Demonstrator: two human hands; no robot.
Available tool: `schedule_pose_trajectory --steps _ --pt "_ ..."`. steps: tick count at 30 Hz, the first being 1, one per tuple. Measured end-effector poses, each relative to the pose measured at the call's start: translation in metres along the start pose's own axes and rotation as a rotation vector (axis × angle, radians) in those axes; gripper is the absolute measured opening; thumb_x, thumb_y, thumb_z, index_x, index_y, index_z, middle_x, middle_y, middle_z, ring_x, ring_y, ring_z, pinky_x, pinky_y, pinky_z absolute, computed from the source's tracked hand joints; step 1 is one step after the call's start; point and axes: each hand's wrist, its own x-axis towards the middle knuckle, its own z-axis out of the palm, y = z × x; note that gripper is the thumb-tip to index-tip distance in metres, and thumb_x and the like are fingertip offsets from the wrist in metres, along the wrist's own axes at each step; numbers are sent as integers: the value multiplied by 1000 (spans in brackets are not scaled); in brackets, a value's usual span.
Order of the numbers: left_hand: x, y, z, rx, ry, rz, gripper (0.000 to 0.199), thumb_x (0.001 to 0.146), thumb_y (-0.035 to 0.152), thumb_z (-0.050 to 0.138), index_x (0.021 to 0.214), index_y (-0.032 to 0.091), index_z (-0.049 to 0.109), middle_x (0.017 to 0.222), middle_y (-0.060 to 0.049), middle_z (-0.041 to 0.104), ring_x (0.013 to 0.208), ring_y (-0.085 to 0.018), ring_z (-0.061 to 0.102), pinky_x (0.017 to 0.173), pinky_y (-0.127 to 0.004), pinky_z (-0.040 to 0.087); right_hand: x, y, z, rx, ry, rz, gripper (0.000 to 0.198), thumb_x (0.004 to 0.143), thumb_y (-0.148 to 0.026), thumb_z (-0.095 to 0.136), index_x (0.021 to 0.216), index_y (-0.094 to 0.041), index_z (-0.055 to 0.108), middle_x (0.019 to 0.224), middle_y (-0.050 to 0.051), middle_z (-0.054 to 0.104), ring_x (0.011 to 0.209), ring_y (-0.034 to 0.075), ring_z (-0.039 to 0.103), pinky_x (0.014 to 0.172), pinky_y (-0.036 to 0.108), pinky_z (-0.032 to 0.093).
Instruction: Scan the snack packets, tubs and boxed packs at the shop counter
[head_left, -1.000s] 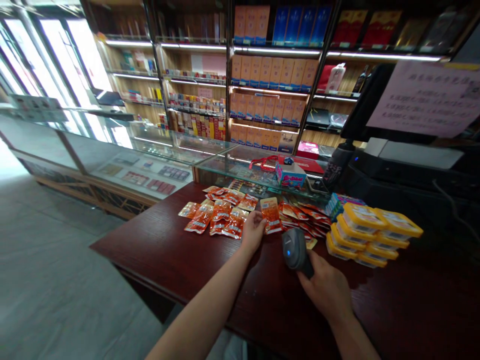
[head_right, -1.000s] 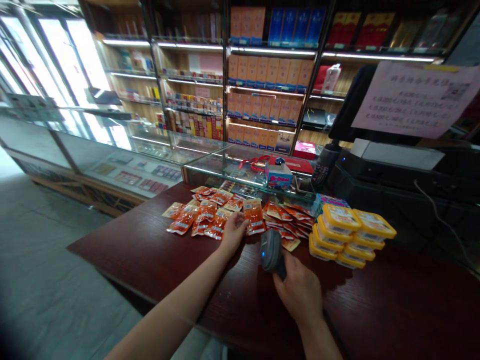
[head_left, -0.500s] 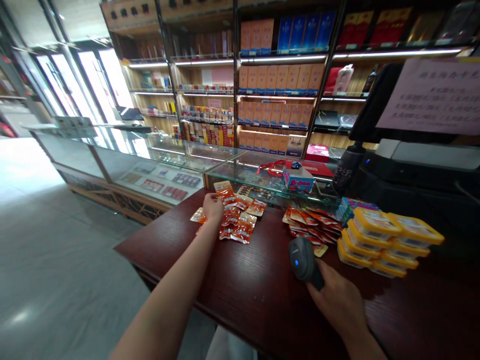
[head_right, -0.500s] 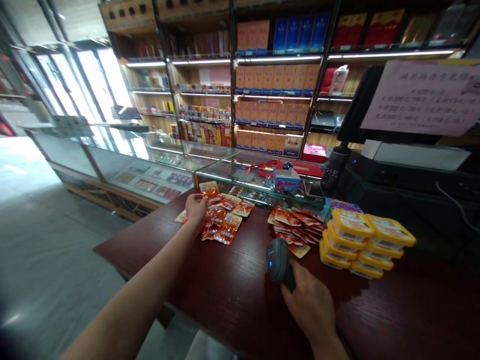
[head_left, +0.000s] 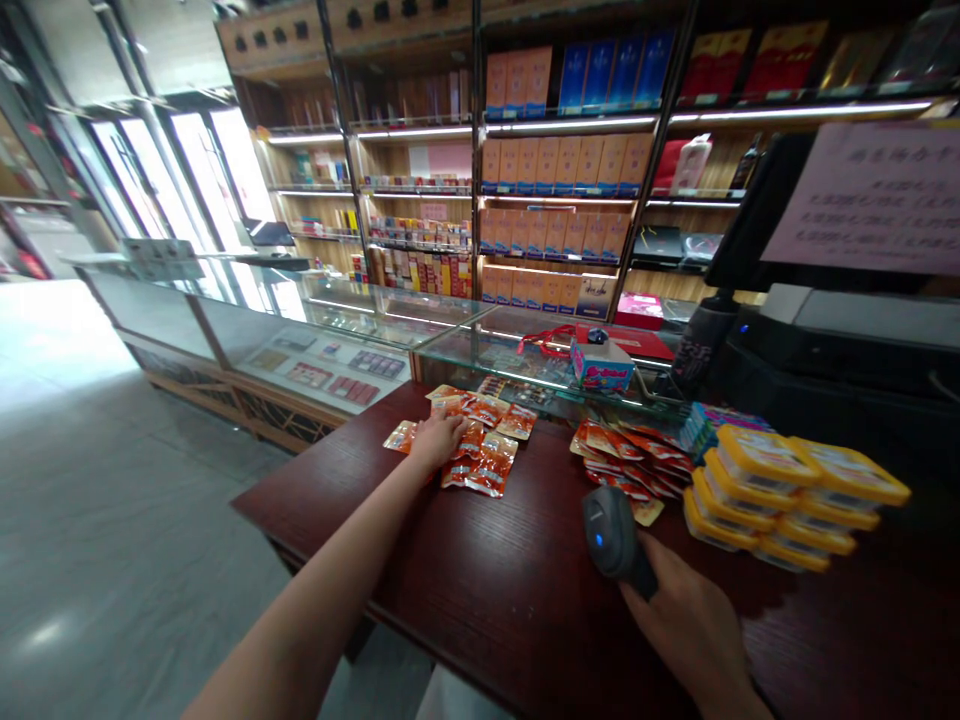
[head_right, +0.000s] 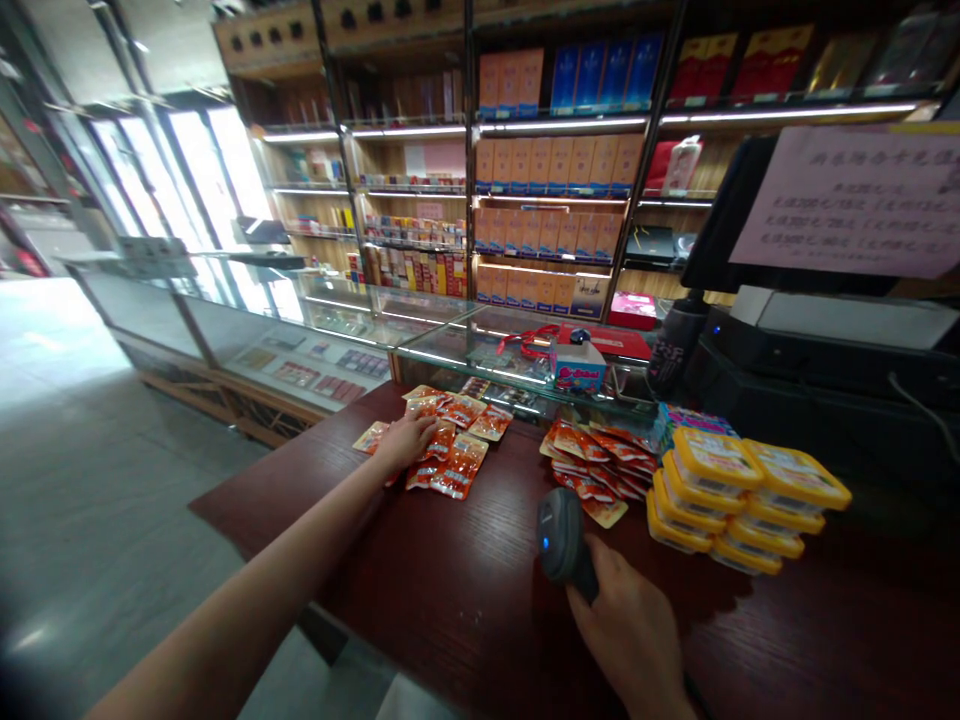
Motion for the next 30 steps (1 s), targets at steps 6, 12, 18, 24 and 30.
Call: schedule_pose_trajectory --steps 6,12,18,24,30 --pt "-4 6 -1 -2 15 26 46 94 41 30 131 22 48 137 -13 45 129 -31 38 103 -50 33 0 -7 -5 10 -6 30 29 84 -28 48 113 -22 53 98 4 70 80 21 67 66 31 46" --pt "-2 59 -10 -215 194 118 34 89 31 45 119 19 58 125 -12 53 119 -24 47 103 -38 36 3 -11 -11 20 9 74 29 85 -26 48 113 -20 54 101 6 69 84 20 66 69 29 45" --pt "-2 143 4 -488 137 261 27 78 21 58 103 17 67 106 -9 65 104 -22 57 95 -33 41 7 -11 -13 28 -26 116 31 83 -26 51 113 -20 56 100 7 69 83 18 65 71 27 44" --pt "17 200 18 -702 -46 20 17 77 26 58 81 16 71 81 -7 70 77 -19 63 70 -26 45 8 -12 -15 20 -67 125 34 82 -26 52 115 -20 56 99 6 69 85 19 65 72 28 45" --pt "37 218 32 -724 -79 -185 30 71 45 65 66 16 66 64 -6 66 69 -19 63 61 -25 43 11 -13 -18 20 -109 147 32 81 -26 54 112 -22 58 96 4 69 81 18 65 70 28 44"
